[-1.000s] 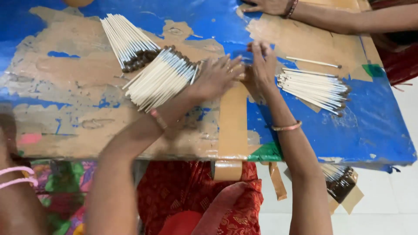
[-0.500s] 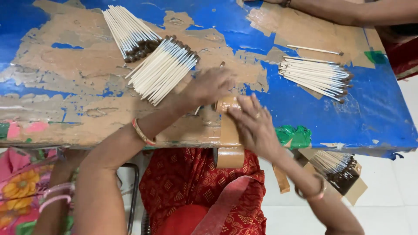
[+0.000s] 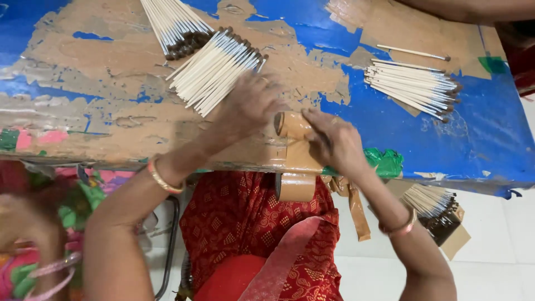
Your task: The recorder sorts and groups incense sticks at a table, using tape to secure them.
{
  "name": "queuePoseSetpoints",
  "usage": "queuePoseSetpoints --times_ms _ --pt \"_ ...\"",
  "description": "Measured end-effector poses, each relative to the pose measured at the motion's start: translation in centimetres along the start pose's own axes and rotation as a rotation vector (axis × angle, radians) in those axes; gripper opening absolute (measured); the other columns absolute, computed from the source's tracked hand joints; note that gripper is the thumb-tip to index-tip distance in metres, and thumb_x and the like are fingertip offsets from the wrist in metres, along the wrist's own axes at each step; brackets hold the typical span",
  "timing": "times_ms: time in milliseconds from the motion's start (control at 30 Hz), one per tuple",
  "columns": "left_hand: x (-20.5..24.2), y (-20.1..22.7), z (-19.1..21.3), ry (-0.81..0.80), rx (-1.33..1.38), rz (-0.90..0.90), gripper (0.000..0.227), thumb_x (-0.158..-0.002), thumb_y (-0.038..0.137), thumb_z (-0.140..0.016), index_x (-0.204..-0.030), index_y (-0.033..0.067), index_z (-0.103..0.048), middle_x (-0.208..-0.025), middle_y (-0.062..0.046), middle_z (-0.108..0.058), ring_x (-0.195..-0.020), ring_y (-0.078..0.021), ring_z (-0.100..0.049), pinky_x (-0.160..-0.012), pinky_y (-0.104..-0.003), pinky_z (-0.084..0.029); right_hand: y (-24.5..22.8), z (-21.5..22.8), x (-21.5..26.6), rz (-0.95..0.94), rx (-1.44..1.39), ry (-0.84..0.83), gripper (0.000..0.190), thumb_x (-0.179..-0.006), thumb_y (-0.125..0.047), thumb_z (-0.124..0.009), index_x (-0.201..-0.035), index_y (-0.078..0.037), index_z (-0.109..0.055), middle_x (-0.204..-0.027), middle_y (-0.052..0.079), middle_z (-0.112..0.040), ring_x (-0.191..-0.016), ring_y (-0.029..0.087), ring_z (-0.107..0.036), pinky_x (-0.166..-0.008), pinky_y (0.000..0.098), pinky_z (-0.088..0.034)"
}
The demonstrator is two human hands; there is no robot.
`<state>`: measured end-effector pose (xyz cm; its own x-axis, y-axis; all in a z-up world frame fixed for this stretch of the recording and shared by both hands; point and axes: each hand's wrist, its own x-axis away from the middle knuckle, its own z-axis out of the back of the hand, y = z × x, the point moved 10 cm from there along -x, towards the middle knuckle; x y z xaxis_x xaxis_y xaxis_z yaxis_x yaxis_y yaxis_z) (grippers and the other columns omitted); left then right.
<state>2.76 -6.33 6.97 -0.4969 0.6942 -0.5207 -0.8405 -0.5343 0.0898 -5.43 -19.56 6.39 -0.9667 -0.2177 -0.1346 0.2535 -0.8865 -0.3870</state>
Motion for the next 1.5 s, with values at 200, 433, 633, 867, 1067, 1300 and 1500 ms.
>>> queuePoseSetpoints --times_ms 200,433,633,867,1067,1300,1500 --pt "1.2 6.8 -3.2 -0.098 0.421 -0.055 0.044 -0.103 0.046 -0.054 -0.131 0.0141 -0.064 -0.143 -0.014 -0.061 -0.136 -0.0319 -0.051 -0.117 -0.055 -0.033 -4.9 0.6 10.1 0.251 0.121 0.505 0.044 -0.089 0.006 -0.069 -0.129 -0.012 -0.071 -0.133 0.015 -0.070 -0.130 0.037 -0.064 -0.106 0.0461 -0.054" --pt "4.9 11.6 -1.0 -0.134 0.440 -0.087 0.069 -0.087 0.050 -0.069 -0.135 0.0013 -0.059 -0.133 -0.019 -0.061 -0.125 -0.0349 -0.054 -0.108 -0.052 -0.038 1.0 -6.8 16.4 -0.151 -0.403 0.714 0.049 -0.078 -0.013 -0.087 -0.120 -0.008 -0.062 -0.122 0.009 -0.066 -0.122 0.028 -0.064 -0.112 0.0463 -0.049" --pt "4.8 12.0 -2.4 -0.012 0.227 -0.239 0.057 -0.090 0.039 -0.070 -0.134 0.0028 -0.061 -0.120 -0.016 -0.066 -0.114 -0.0326 -0.060 -0.099 -0.049 -0.046 -0.5 -12.8 15.7 -0.347 -0.920 0.070 0.046 -0.079 -0.014 -0.079 -0.122 -0.010 -0.065 -0.111 0.005 -0.075 -0.105 0.020 -0.069 -0.097 0.0412 -0.053" --pt "-16.1 -4.0 -2.2 0.436 -0.016 0.000 0.042 -0.091 0.016 -0.072 -0.132 0.0112 -0.065 -0.120 -0.015 -0.067 -0.110 -0.0337 -0.059 -0.092 -0.053 -0.045 -1.4 -12.4 19.6 0.046 -0.586 0.087 0.022 -0.078 -0.002 -0.084 -0.098 -0.010 -0.080 -0.094 0.002 -0.081 -0.092 0.014 -0.074 -0.091 0.0360 -0.048" --pt "-21.3 -15.7 -15.8 0.130 0.320 0.338 0.052 -0.064 0.027 -0.092 -0.112 0.0200 -0.074 -0.114 -0.007 -0.072 -0.112 -0.0316 -0.063 -0.097 -0.053 -0.045 6.4 -17.9 18.3 -0.423 -0.692 -0.128 0.029 -0.079 -0.008 -0.081 -0.107 -0.007 -0.074 -0.101 0.006 -0.080 -0.097 0.017 -0.078 -0.086 0.0315 -0.059" --pt "-21.3 -19.5 -19.9 -0.029 0.759 0.503 0.061 -0.055 0.034 -0.098 -0.108 0.0162 -0.074 -0.108 -0.008 -0.075 -0.101 -0.0253 -0.072 -0.088 -0.037 -0.055 7.8 3.3 8.6 -0.386 -0.263 -0.429 0.038 -0.070 -0.008 -0.096 -0.105 -0.019 -0.088 -0.101 0.001 -0.081 -0.082 0.020 -0.069 -0.078 0.0327 -0.060" --pt "-21.2 -19.4 -19.8 0.010 0.748 0.459 0.057 -0.058 0.034 -0.096 -0.109 0.0179 -0.075 -0.109 -0.009 -0.075 -0.103 -0.0280 -0.070 -0.089 -0.040 -0.054 22.3 11.8 -3.6 -0.188 0.408 -0.031 0.142 -0.045 -0.067 -0.088 -0.158 -0.009 -0.026 -0.162 0.024 -0.024 -0.152 0.042 -0.014 -0.119 0.0589 -0.014"
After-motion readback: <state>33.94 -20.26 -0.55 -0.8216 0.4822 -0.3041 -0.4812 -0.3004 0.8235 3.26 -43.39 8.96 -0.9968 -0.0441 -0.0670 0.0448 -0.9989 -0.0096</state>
